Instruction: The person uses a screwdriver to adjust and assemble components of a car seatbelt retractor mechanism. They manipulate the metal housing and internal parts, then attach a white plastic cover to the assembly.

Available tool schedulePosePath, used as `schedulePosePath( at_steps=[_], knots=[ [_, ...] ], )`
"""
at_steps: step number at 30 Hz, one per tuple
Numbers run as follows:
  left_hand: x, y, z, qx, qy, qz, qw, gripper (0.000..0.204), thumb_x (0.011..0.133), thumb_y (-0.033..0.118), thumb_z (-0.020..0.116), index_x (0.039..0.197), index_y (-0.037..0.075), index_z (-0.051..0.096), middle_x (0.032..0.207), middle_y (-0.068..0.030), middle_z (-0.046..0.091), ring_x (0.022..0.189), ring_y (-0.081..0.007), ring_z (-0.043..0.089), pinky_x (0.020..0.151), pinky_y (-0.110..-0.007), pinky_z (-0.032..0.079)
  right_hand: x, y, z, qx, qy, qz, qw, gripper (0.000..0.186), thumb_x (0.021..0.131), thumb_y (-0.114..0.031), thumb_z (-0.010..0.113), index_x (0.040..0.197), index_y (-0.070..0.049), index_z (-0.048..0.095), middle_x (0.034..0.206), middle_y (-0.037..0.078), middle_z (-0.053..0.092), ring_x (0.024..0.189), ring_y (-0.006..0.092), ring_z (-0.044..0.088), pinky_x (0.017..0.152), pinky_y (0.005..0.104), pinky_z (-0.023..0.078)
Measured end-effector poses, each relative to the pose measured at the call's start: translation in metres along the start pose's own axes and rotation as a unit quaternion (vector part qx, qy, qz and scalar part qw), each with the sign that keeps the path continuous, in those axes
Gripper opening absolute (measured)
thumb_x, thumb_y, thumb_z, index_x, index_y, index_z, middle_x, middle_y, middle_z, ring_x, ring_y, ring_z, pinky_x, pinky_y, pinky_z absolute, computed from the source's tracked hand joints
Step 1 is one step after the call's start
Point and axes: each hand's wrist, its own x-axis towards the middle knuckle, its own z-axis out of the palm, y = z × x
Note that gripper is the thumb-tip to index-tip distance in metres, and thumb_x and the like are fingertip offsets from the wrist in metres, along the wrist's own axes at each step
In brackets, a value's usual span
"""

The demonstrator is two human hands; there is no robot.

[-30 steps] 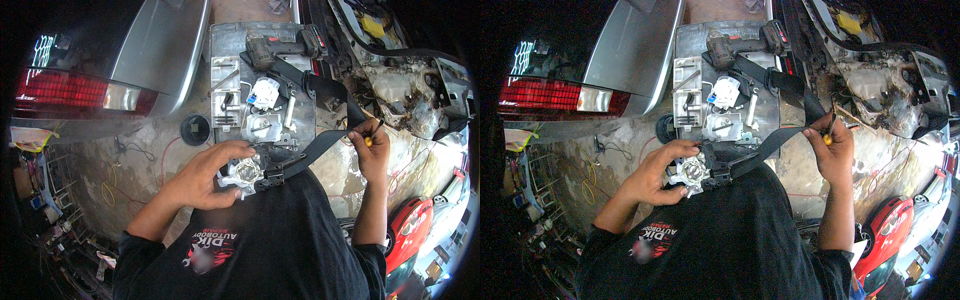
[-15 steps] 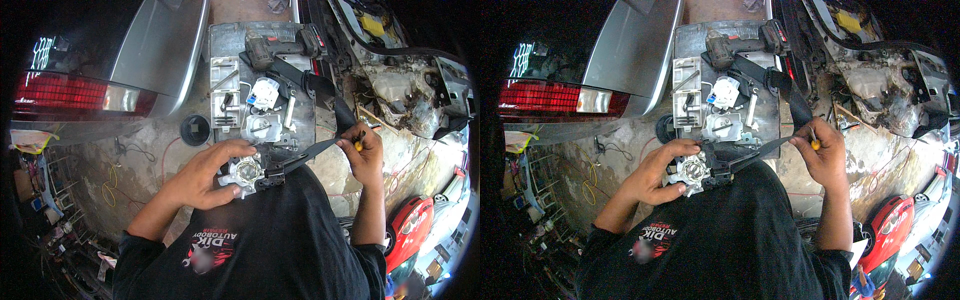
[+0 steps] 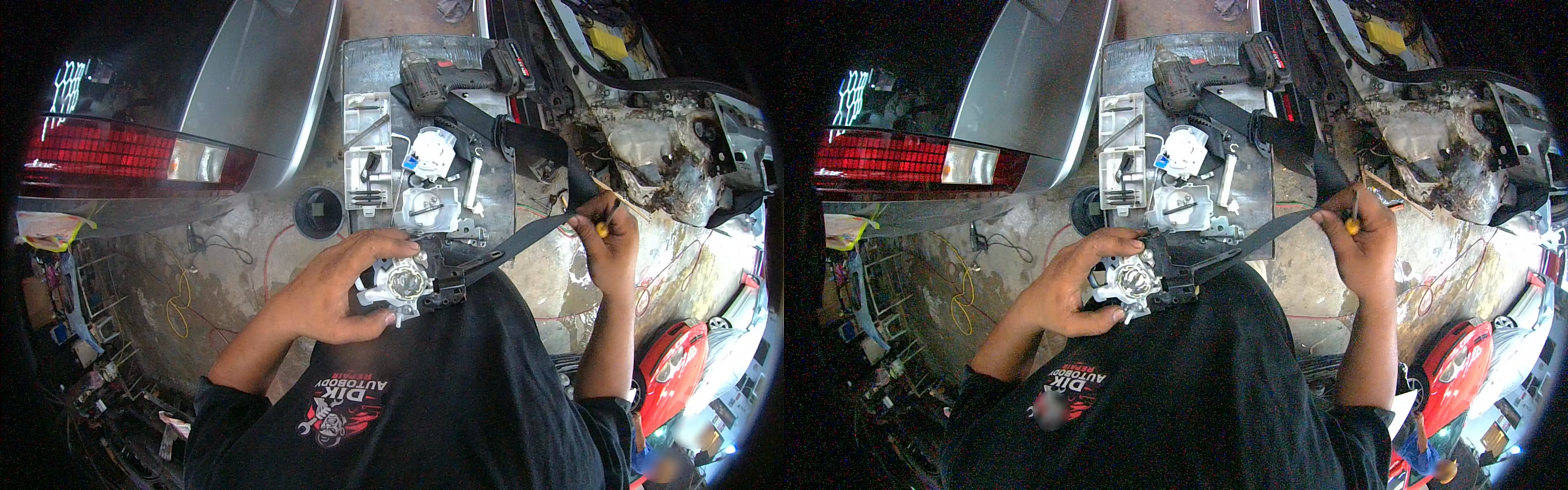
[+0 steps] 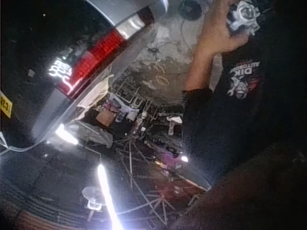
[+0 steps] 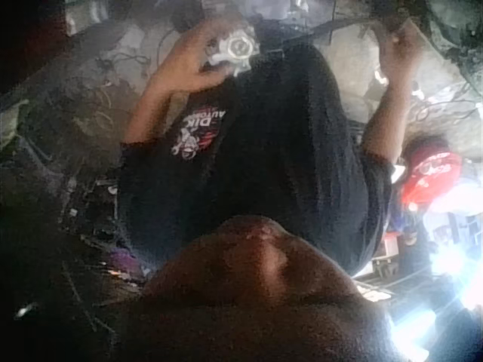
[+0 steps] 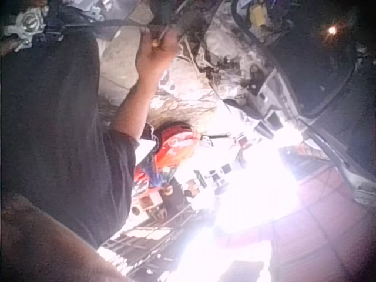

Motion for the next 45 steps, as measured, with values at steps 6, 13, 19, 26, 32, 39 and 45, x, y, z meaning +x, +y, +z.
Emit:
schedulePosePath(
  at_steps=[6,13,19,26,32,39,45],
  knots=[
    [0.000,0.000,0.001,0.001,0.003,0.005,1.000,0.080,0.075,0.023,0.084,0.149,0.006,0.056,0.149,-0.0224,0.061,0.141,-0.0405,0.059,0.118,-0.051,0.045,0.004,0.025,-0.006,0.035,0.072,0.076,0.994,0.015,0.096,-0.008,0.082,0.094,-0.004,0.067,0.081,0.001,0.066,0.076,0.0113,0.058,0.071,0.0290,0.047],
    [-0.001,-0.002,0.000,0.006,0.002,0.003,1.000,0.085,0.072,0.025,0.085,0.150,0.006,0.056,0.150,-0.0214,0.060,0.141,-0.0400,0.058,0.118,-0.051,0.045,0.005,0.028,0.002,0.070,0.097,0.100,0.988,0.015,0.098,-0.010,0.080,0.094,-0.005,0.066,0.078,-0.002,0.063,0.071,0.0078,0.053,0.065,0.0262,0.043],
    [-0.002,-0.002,0.000,0.011,0.004,0.007,1.000,0.086,0.072,0.025,0.086,0.150,0.006,0.056,0.150,-0.0213,0.061,0.141,-0.0397,0.059,0.117,-0.051,0.045,-0.004,0.006,0.011,0.041,0.025,0.043,0.998,0.017,0.092,-0.007,0.084,0.093,-0.003,0.068,0.079,0.003,0.066,0.074,0.0124,0.057,0.069,0.0297,0.047],
    [-0.001,-0.001,0.000,0.011,0.010,0.008,1.000,0.087,0.071,0.024,0.086,0.150,0.007,0.056,0.148,-0.0213,0.062,0.139,-0.0396,0.060,0.116,-0.050,0.047,0.001,0.003,0.010,0.008,0.039,0.020,0.999,0.017,0.093,-0.008,0.083,0.092,-0.002,0.067,0.080,0.004,0.066,0.074,0.0142,0.059,0.069,0.0308,0.048],
    [-0.003,-0.001,0.002,0.006,0.018,0.004,1.000,0.085,0.072,0.026,0.085,0.150,0.007,0.056,0.148,-0.0215,0.061,0.140,-0.0398,0.060,0.116,-0.051,0.046,0.008,0.028,-0.007,0.093,0.096,0.139,0.981,0.014,0.099,-0.011,0.080,0.096,-0.006,0.067,0.083,-0.002,0.067,0.075,0.0078,0.057,0.069,0.0258,0.046],
    [-0.003,-0.003,0.003,0.011,0.013,0.003,1.000,0.083,0.075,0.029,0.083,0.150,0.007,0.055,0.149,-0.0231,0.060,0.140,-0.0401,0.059,0.117,-0.052,0.045,0.006,0.035,0.003,0.100,0.114,0.090,0.984,0.013,0.103,-0.012,0.075,0.097,-0.009,0.064,0.073,-0.005,0.058,0.058,0.0033,0.045,0.052,0.0220,0.034],
    [-0.005,-0.008,0.004,-0.012,0.015,0.002,1.000,0.078,0.079,0.029,0.080,0.150,0.006,0.056,0.148,-0.0247,0.060,0.139,-0.0417,0.059,0.117,-0.051,0.045,0.002,0.032,-0.002,0.097,0.083,0.149,0.981,0.016,0.097,-0.011,0.082,0.096,-0.006,0.066,0.083,-0.002,0.067,0.076,0.0080,0.056,0.068,0.0267,0.045]
  ],
)
